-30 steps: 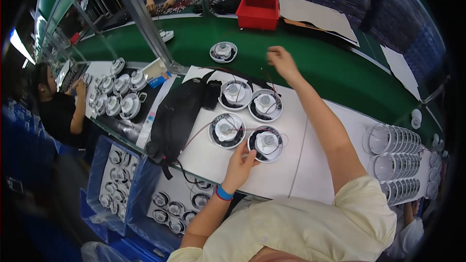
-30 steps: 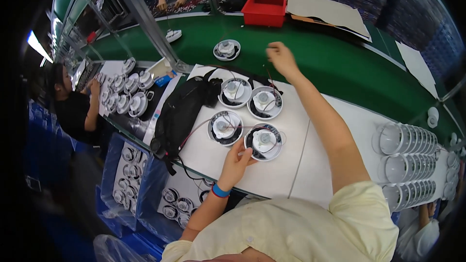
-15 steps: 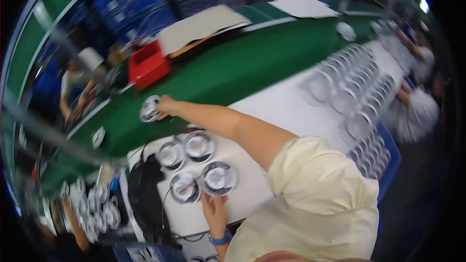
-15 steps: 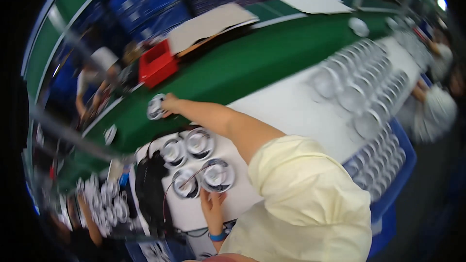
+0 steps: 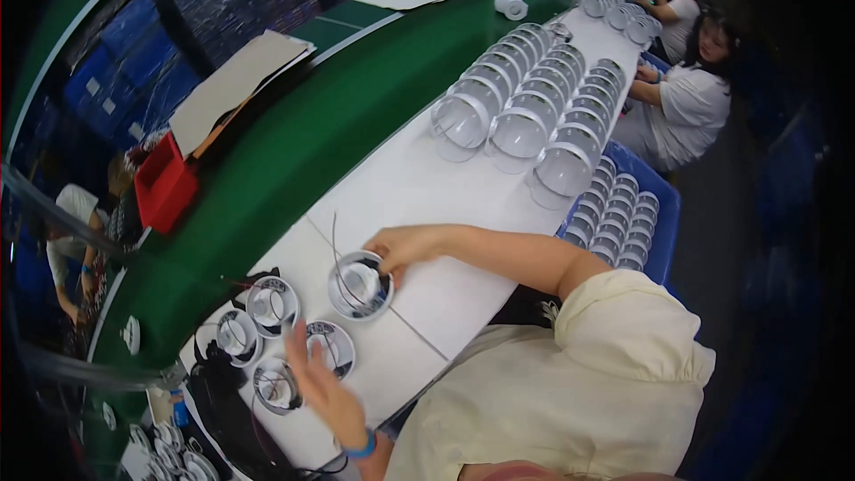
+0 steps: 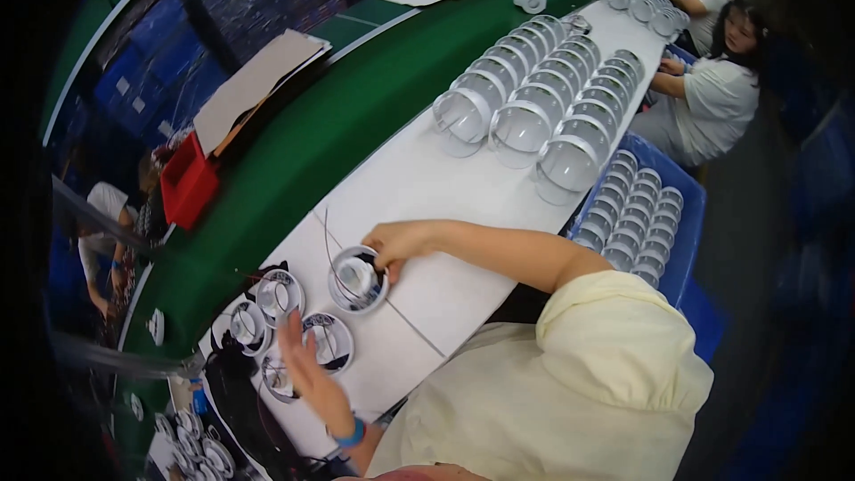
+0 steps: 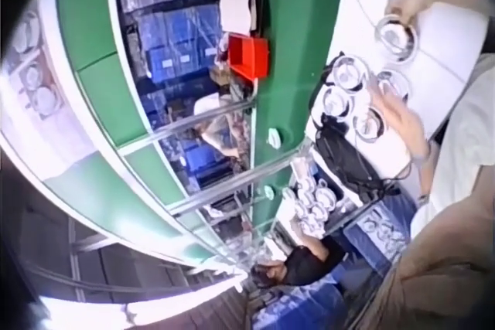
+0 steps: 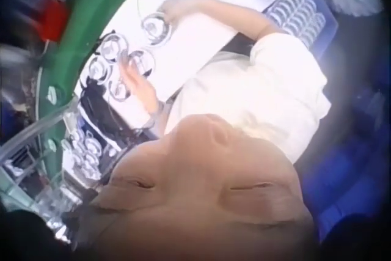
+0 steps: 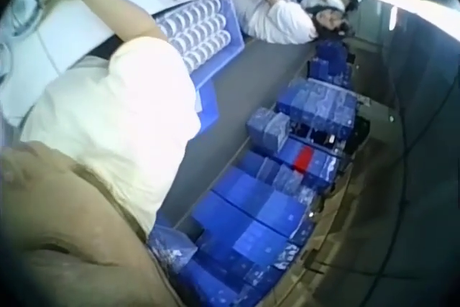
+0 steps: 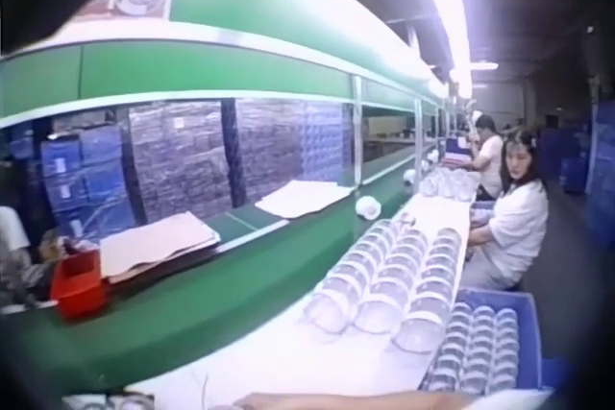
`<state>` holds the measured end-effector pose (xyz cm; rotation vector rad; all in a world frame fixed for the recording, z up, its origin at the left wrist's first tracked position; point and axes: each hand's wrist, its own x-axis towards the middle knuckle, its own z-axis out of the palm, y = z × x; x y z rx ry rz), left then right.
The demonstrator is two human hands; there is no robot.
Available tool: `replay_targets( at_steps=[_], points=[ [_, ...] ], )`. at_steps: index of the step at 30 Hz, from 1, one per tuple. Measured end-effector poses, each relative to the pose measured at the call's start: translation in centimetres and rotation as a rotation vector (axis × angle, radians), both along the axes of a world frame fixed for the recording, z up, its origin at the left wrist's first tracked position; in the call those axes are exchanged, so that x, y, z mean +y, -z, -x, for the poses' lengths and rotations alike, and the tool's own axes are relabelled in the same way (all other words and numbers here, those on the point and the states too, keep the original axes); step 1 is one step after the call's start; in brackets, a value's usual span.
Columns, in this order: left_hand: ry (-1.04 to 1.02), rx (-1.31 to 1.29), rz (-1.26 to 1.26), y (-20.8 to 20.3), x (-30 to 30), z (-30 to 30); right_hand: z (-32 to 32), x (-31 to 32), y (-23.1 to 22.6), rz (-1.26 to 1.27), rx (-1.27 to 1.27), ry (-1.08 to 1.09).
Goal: Manually assembling lamp components by attaching white dome covers to metallic bases on an assembly line.
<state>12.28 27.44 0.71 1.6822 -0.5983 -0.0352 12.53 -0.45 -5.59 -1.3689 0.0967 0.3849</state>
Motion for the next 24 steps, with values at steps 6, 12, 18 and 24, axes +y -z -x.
replay_targets(
  at_steps=[6, 12, 18, 24],
  points=[
    [0.194, -0.094, -0.225, -0.8, -10.2, 0.7, 3.2, -0.1, 0.3, 0.137, -0.054, -0.177],
    [0.176, -0.267, -0.244, -0.5, -10.4, 0.6, 13.0, -6.4, -7.3, 1.424, -0.577, 0.616],
    [0.060, -0.604, -0.210, -0.9, -12.2, 0.4, 23.8, -12.4, -7.7, 1.766, -0.241, 0.786],
    [0.084, -0.558, -0.182, -0.4, -12.2, -0.9, 20.8, -9.8, -4.3, 1.407, -0.419, 1.091]
  ],
)
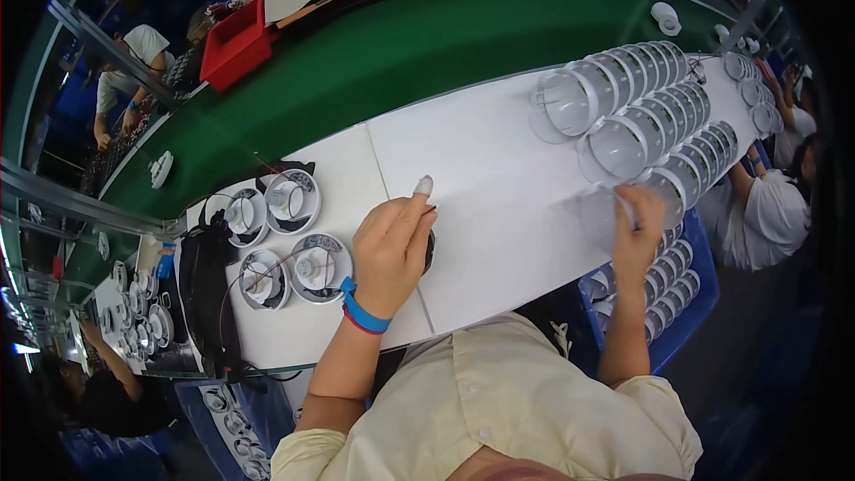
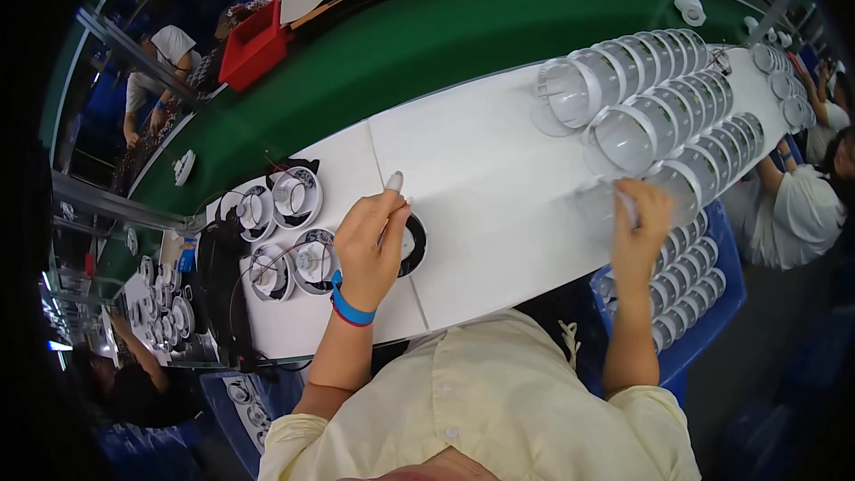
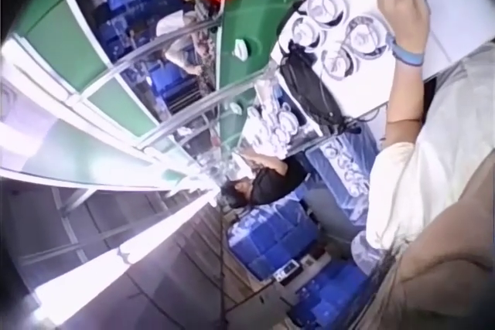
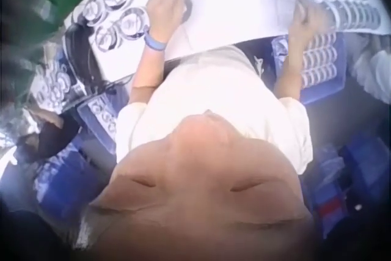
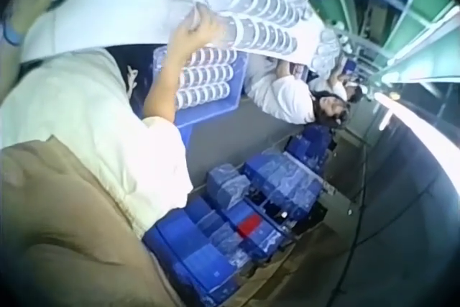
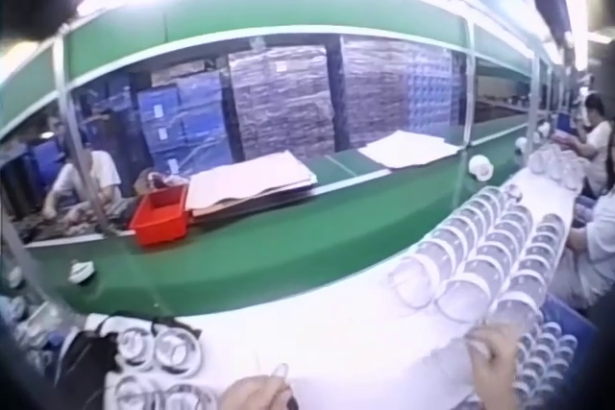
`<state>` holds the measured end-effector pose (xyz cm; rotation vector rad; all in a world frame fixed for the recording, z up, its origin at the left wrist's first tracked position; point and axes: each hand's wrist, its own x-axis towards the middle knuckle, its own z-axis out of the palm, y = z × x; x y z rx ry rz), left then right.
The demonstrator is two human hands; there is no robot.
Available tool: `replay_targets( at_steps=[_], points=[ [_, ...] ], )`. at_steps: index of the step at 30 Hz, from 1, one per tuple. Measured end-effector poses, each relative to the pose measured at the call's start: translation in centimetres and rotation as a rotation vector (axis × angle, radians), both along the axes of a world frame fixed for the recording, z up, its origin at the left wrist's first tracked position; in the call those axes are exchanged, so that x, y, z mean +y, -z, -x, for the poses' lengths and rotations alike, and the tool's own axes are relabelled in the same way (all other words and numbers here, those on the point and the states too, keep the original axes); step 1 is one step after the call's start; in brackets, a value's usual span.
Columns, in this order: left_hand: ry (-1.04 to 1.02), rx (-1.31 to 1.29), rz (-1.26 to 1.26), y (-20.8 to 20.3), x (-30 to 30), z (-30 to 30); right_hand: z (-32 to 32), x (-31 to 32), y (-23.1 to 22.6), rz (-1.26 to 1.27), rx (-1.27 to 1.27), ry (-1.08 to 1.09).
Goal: Manually assembling lamp components by attaching white dome covers to metallic bases on an assembly line.
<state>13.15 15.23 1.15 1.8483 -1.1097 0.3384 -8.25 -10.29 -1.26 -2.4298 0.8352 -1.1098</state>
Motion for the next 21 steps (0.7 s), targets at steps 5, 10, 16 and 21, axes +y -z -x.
replay_targets(
  at_steps=[5, 10, 16, 21],
  points=[
    [-0.029, -0.043, 0.115, 0.8, 0.2, -0.3, -2.3, 4.1, 0.0, -0.356, 0.078, -0.450],
    [-0.084, -0.076, 0.149, 1.5, 0.1, -0.1, -5.1, 1.9, 0.6, -0.502, 0.208, -0.732],
    [-0.091, -0.038, 0.120, 1.8, 0.4, -0.4, -13.4, 0.7, 3.3, -1.173, -0.103, -0.772],
    [-0.174, 0.171, 0.060, 1.6, 0.3, -0.5, -12.2, 4.7, 5.5, -1.856, -0.235, -1.008]
  ],
)
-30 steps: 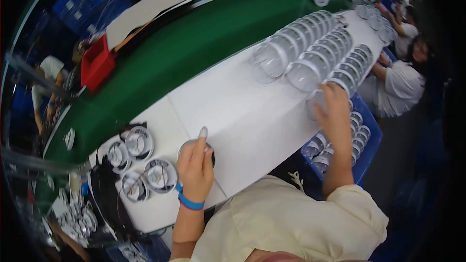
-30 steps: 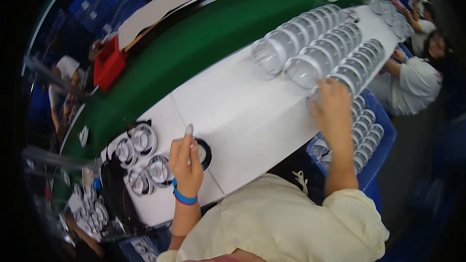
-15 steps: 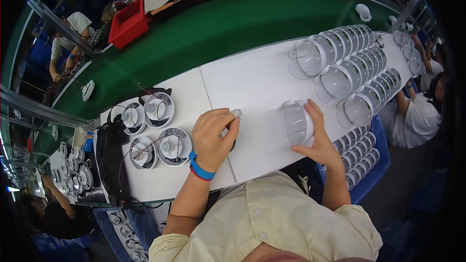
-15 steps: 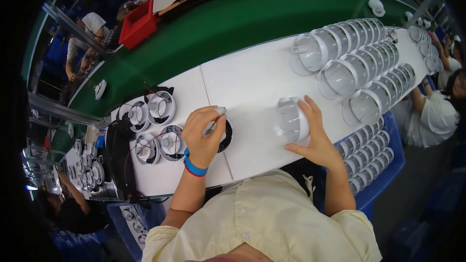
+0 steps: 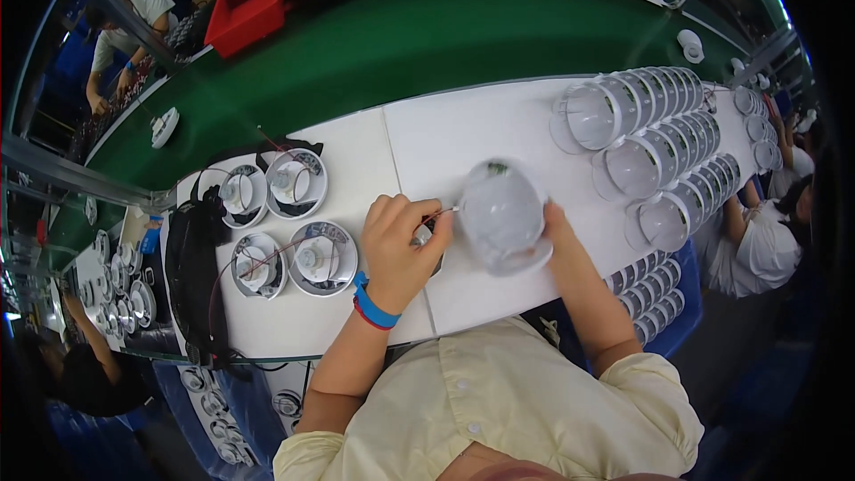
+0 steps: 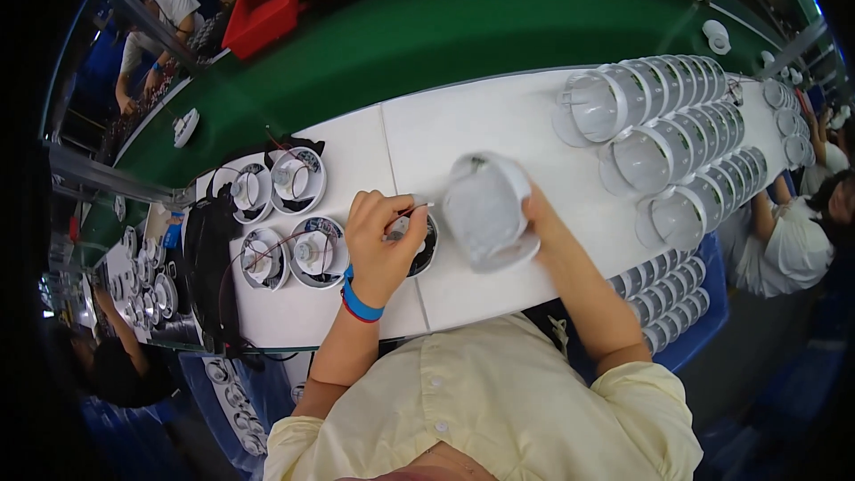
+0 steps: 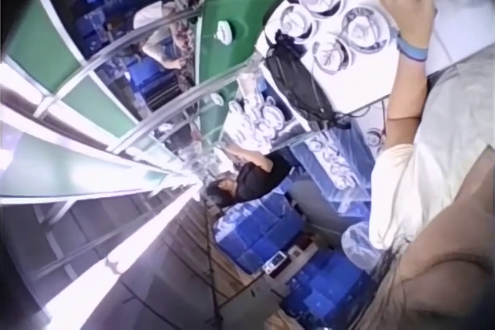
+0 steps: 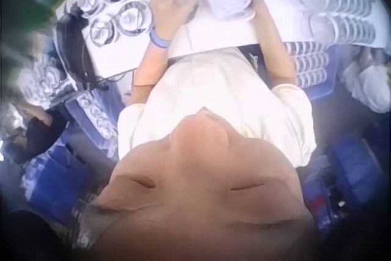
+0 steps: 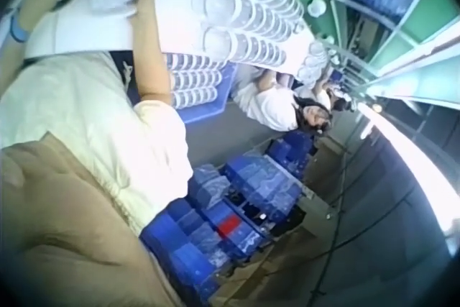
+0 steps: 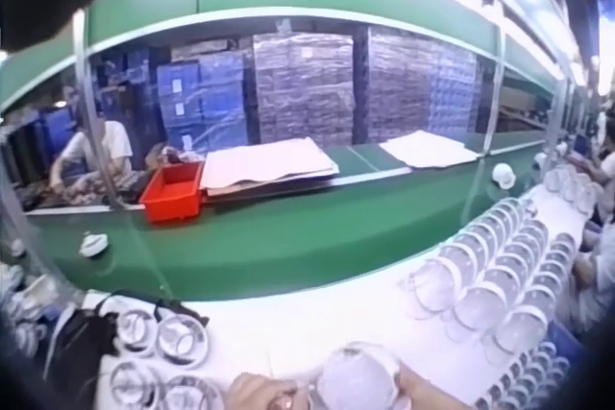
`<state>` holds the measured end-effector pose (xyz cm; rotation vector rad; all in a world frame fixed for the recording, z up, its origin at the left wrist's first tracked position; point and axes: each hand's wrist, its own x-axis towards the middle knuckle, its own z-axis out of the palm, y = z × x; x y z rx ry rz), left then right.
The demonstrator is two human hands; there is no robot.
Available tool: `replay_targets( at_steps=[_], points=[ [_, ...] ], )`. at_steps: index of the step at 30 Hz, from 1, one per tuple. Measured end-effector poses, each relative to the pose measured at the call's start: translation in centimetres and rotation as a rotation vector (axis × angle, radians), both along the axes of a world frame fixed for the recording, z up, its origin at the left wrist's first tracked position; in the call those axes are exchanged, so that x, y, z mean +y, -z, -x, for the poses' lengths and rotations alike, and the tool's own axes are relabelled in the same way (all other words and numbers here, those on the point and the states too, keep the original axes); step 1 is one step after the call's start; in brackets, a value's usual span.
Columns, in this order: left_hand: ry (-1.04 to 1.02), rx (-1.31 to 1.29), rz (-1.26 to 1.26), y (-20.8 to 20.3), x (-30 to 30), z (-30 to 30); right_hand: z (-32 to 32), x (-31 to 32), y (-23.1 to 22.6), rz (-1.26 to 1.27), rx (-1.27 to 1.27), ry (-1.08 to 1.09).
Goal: Manually assembling lamp components by attaching white dome covers to metallic bases on an assembly line.
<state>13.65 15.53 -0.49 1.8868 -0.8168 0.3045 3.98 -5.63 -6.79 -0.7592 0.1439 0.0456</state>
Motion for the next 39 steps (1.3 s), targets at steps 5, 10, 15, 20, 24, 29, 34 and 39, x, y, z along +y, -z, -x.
replay_targets(
  at_steps=[5, 10, 15, 20, 24, 29, 34, 39],
  points=[
    [0.028, -0.049, -0.058, -0.1, 0.0, 0.1, 0.7, 4.6, -3.8, 0.298, -0.039, -0.030],
    [0.011, -0.097, -0.056, -0.2, 0.2, 0.1, 0.8, 4.7, -4.7, 0.381, -0.031, -0.039],
    [0.012, -0.113, -0.054, -0.2, 0.0, 0.6, 1.0, 4.7, -4.4, 0.476, -0.056, -0.035],
    [0.044, -0.184, -0.075, 0.6, -0.3, 1.2, 1.2, 4.9, -4.3, 0.507, -0.047, -0.020],
    [0.071, -0.264, -0.120, 0.8, 0.0, 1.5, 1.5, 4.4, -5.0, 0.569, -0.026, -0.065],
    [-0.109, -0.257, -0.155, 0.4, 2.1, 1.9, 1.9, 4.4, -4.8, 0.681, -0.004, -0.046],
    [-0.346, 0.228, -0.027, 2.1, 7.9, 4.9, 1.2, 4.0, -4.3, 1.103, -0.083, 0.100],
    [-0.341, 0.470, -0.280, 2.1, 10.6, 7.6, 1.8, 4.1, -4.1, 1.225, -0.155, 0.147]
  ],
)
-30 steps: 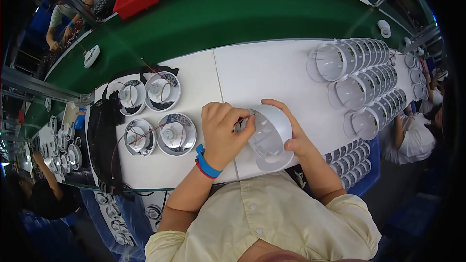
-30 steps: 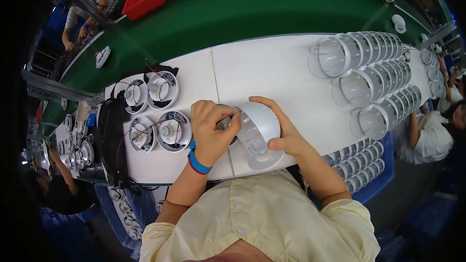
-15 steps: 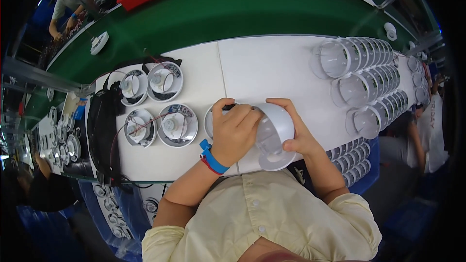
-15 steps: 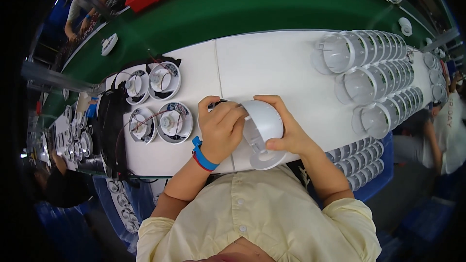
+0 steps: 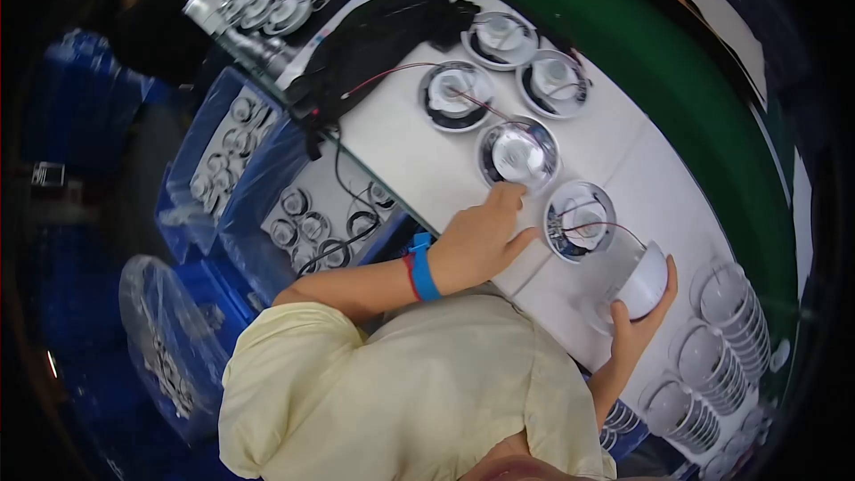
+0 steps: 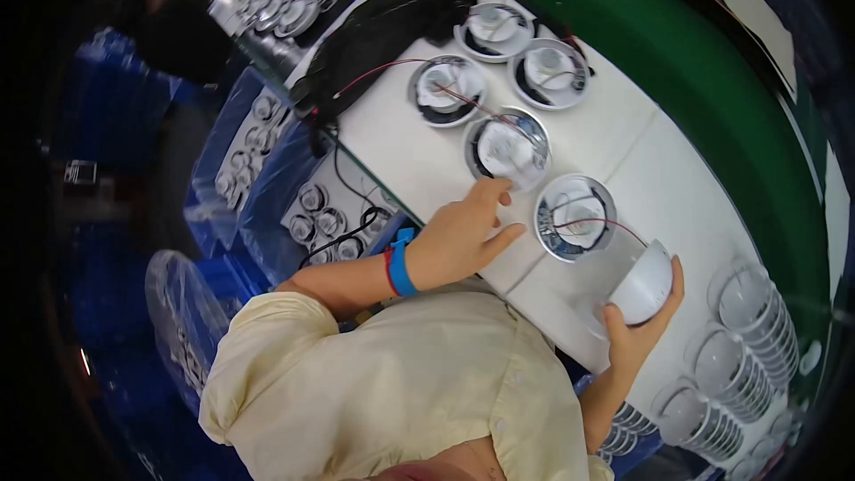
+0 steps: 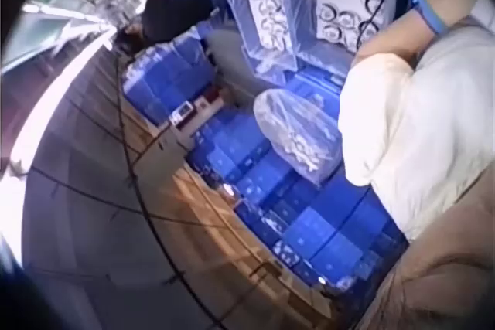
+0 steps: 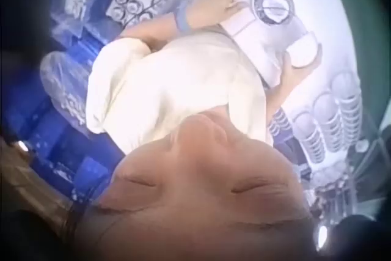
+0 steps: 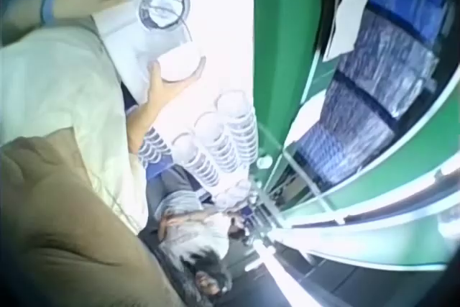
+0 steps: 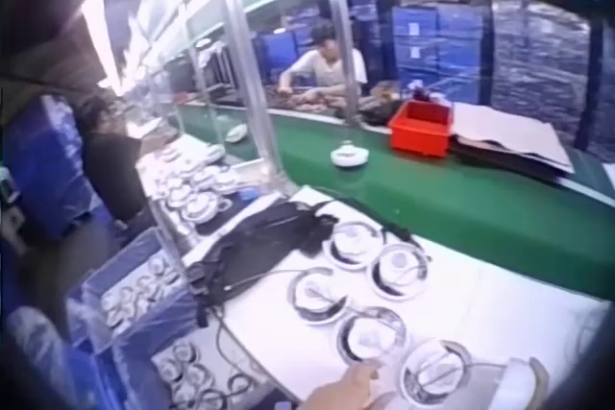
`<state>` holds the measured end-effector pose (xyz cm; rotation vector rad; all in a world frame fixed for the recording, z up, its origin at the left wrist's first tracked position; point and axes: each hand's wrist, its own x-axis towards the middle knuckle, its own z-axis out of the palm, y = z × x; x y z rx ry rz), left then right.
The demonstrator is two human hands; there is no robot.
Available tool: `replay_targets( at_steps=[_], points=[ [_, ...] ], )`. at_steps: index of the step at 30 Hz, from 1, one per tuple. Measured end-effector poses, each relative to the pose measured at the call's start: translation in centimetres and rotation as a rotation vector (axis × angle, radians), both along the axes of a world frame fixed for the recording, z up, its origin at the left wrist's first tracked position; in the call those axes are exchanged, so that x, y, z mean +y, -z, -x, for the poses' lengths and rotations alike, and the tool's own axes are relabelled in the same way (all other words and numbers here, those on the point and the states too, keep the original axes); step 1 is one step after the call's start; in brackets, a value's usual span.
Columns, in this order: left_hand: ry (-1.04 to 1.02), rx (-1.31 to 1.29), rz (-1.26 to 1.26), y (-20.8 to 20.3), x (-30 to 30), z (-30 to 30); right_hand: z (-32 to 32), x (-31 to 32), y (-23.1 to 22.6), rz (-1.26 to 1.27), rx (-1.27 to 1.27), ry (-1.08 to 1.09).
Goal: Manually assembling lamp components by attaching white dome covers to metallic bases on an assembly line.
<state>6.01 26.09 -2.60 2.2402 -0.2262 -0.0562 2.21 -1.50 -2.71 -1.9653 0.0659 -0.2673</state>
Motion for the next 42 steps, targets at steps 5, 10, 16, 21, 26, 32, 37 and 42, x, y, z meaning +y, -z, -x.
replay_targets(
  at_steps=[5, 10, 16, 21, 26, 32, 37, 42],
  points=[
    [0.067, 0.024, 0.013, 0.5, -0.7, -1.2, -0.2, 0.7, -0.2, 0.043, -0.014, 0.034],
    [0.148, 0.211, 0.009, -0.3, -1.2, -2.3, -0.1, 0.6, 0.8, 0.006, -0.002, 0.096],
    [0.105, 0.245, 0.453, 2.9, -3.2, -2.7, 1.0, -0.9, 1.0, 0.011, -0.032, 0.103],
    [0.122, 0.387, 0.490, 4.1, -3.3, -3.9, 1.1, -1.7, 1.7, 0.077, -0.126, 0.039],
    [0.344, 0.666, 0.441, 2.0, -2.9, -6.0, 1.0, -1.8, 1.5, -0.055, -0.012, -0.040],
    [0.324, 0.548, 0.810, 4.3, -6.0, -4.6, 2.1, 1.7, 1.5, -0.245, -0.153, 0.152],
    [0.289, 0.367, 0.906, 5.0, -9.4, -3.3, 0.7, 4.3, 1.2, 0.173, -0.220, 0.207],
    [0.310, 0.251, 0.786, 4.9, -9.8, -3.6, -0.6, 4.8, 1.0, 0.215, -0.242, 0.250]
  ],
)
